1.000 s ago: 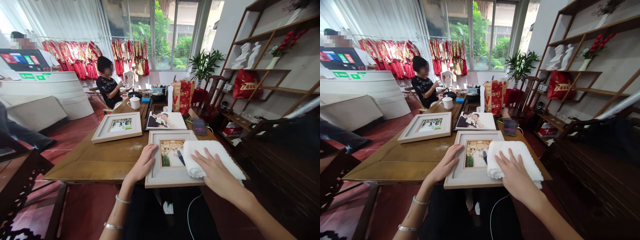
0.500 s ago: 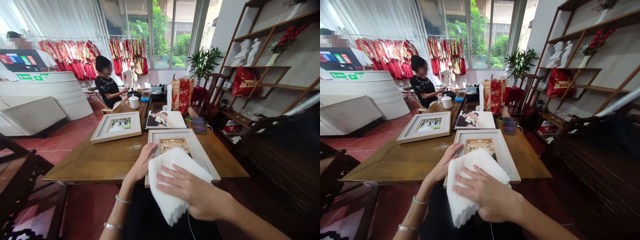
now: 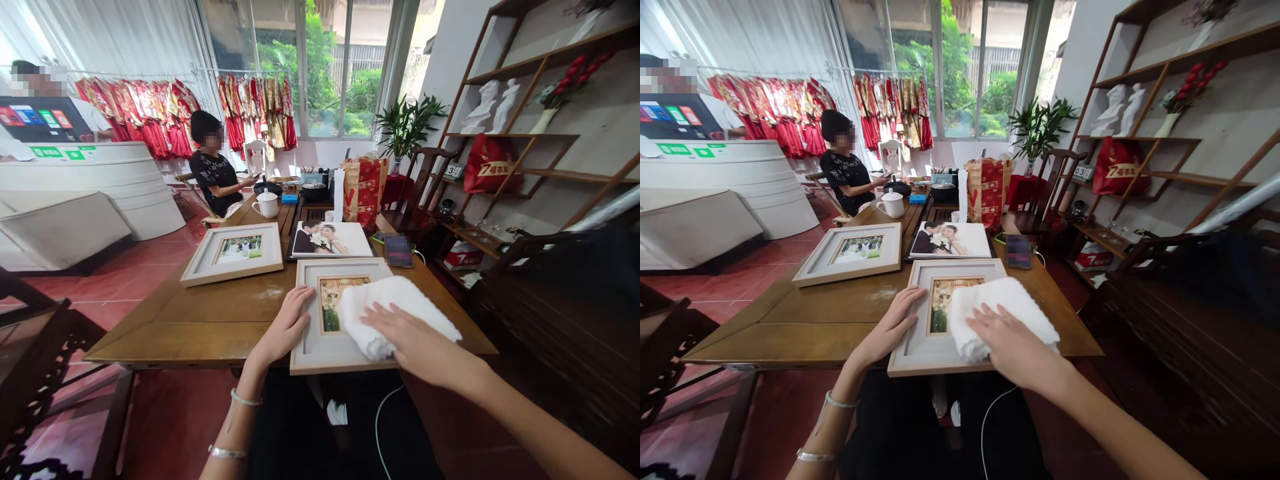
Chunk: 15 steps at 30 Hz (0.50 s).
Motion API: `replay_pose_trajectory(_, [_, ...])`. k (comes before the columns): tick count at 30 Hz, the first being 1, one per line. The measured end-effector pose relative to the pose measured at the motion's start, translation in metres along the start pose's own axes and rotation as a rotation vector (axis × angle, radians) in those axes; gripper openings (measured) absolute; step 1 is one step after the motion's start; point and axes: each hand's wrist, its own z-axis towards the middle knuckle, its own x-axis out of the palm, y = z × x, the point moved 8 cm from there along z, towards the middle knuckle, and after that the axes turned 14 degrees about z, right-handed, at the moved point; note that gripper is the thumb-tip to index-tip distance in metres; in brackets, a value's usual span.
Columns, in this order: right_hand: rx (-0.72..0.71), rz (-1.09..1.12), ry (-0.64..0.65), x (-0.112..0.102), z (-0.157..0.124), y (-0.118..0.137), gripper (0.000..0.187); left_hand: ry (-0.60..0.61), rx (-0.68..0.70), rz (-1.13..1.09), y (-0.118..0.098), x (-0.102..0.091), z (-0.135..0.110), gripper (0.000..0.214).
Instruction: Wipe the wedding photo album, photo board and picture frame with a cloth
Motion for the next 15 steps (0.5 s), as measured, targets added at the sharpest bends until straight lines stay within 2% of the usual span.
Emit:
replay_pose_trajectory(4, [0.099,-0.136,-0.133,-0.017,0.018,-0.047,0.074,0.007,0.001,0.010,0.001,-0.002,-0.001,0.047])
replay_pose_trajectory(8, [0.152,-0.124,-0.263,-0.038,0.049,-0.073,0.071,0.011,-0.003,0.023,0.000,-0.003,-0.002,0.048])
replay_pose_trajectory(12, [0.138,-0.047,-0.297,-0.045,0.084,-0.073,0.072,0.020,0.010,0.029,0.000,-0.002,-0.002,0.048])
replay_pose_trajectory(15, [0.000,-0.011,-0.223,-0.032,0.097,-0.054,0.076,0.020,0.012,0.032,0.001,-0.001,0.000,0.048])
